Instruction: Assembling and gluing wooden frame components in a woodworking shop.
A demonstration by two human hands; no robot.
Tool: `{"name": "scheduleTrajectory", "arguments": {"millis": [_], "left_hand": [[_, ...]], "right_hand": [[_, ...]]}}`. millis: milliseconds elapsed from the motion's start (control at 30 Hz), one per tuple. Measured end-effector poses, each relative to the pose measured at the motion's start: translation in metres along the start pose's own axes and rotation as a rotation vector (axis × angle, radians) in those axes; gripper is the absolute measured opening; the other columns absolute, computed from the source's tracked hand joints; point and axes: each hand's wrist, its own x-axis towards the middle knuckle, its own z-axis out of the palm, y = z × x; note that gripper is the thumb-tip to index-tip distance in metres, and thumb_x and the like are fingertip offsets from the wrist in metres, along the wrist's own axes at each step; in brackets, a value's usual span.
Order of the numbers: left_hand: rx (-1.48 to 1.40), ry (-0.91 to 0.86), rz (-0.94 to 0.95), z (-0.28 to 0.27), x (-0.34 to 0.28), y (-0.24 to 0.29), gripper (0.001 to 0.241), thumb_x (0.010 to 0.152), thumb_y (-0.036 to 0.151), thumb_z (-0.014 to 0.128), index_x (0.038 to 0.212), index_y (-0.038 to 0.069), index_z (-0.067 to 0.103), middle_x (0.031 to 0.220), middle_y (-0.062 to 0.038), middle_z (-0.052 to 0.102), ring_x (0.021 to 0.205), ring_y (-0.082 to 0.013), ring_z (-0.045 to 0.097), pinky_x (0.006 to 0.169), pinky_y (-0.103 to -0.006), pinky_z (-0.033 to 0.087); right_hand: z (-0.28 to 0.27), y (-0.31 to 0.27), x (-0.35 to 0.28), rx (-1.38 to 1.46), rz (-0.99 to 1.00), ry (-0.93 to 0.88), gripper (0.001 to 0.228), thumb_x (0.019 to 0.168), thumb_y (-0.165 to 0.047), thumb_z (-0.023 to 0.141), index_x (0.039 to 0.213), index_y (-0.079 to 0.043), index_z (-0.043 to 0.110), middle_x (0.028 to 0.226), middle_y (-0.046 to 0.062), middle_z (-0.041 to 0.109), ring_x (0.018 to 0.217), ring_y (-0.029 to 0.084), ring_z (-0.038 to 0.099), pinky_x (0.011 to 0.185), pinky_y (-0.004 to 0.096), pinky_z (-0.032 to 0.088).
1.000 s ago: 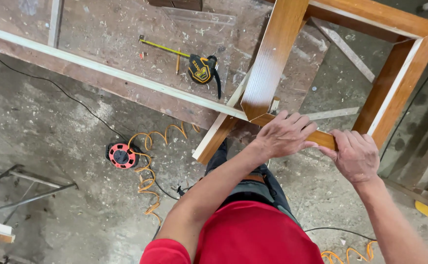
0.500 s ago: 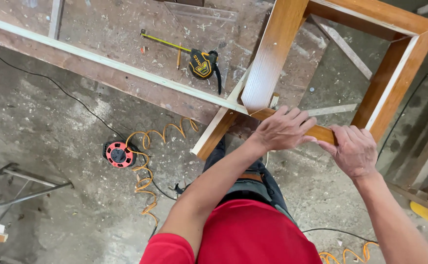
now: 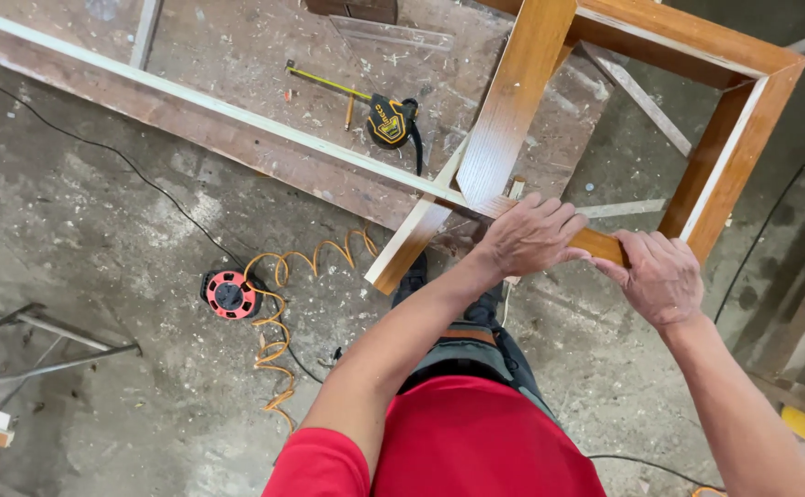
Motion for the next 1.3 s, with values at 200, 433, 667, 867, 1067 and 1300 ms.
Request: {"name": "scheduleTrajectory", "arguments": {"millis": [200,433,667,867,1067,1300], "left_hand": [[0.054,0.021,0.015,-0.004,0.001,0.002,0.050,0.097,0.061,0.049,0.105,0.013,0.062,0.089,-0.002,0.056,0.086,-0.0183,0.058,0.079,-0.0361,0.043],[0.068,-0.017,0.028,-0.018,0.005,0.009,0.050,0.099,0.061,0.049,0.104,0.012,0.062,0.088,-0.002,0.057,0.086,-0.0184,0.058,0.079,-0.0369,0.044],[0.030,0.041,0.026,-0.056,0.001,0.008,0.053,0.097,0.059,0.054,0.109,0.008,0.064,0.093,-0.005,0.061,0.090,-0.0215,0.061,0.081,-0.0377,0.045],[0.085,0.059,0.062,-0.122,-0.016,-0.005,0.053,0.098,0.058,0.060,0.116,0.008,0.065,0.101,-0.006,0.065,0.092,-0.0222,0.063,0.082,-0.0384,0.046],[0.112,0.093,0.053,-0.152,-0.008,0.024,0.055,0.093,0.056,0.067,0.118,0.007,0.066,0.103,-0.005,0.066,0.091,-0.0236,0.062,0.083,-0.0395,0.046],[0.093,0.123,0.053,-0.165,-0.009,0.044,0.052,0.091,0.051,0.074,0.121,0.010,0.067,0.105,-0.006,0.065,0.095,-0.0257,0.062,0.086,-0.0411,0.045]], "right_hand": [[0.000,0.002,0.001,0.006,0.003,0.009,0.043,0.087,-0.050,0.073,0.108,-0.013,0.071,0.086,0.003,0.066,0.084,0.024,0.065,0.076,0.038,0.050],[-0.010,0.003,0.000,0.052,-0.011,0.040,0.042,0.088,-0.048,0.074,0.108,-0.011,0.071,0.087,0.004,0.066,0.084,0.024,0.065,0.078,0.038,0.051],[-0.055,-0.020,0.010,0.063,-0.014,0.048,0.045,0.085,-0.048,0.074,0.108,-0.009,0.072,0.087,0.007,0.068,0.084,0.026,0.066,0.077,0.039,0.052],[-0.075,-0.007,-0.023,0.581,0.415,-0.083,0.050,0.078,-0.027,0.085,0.122,-0.008,0.073,0.101,0.009,0.075,0.081,0.019,0.070,0.073,0.032,0.056],[-0.074,-0.014,-0.058,1.428,0.608,0.212,0.046,0.080,0.003,0.081,0.125,0.002,0.069,0.110,0.008,0.076,0.097,0.011,0.072,0.087,0.025,0.059],[-0.088,-0.058,-0.083,1.646,0.625,0.551,0.047,0.083,0.012,0.076,0.128,0.007,0.063,0.119,0.014,0.072,0.108,0.016,0.071,0.093,0.030,0.061]]}}
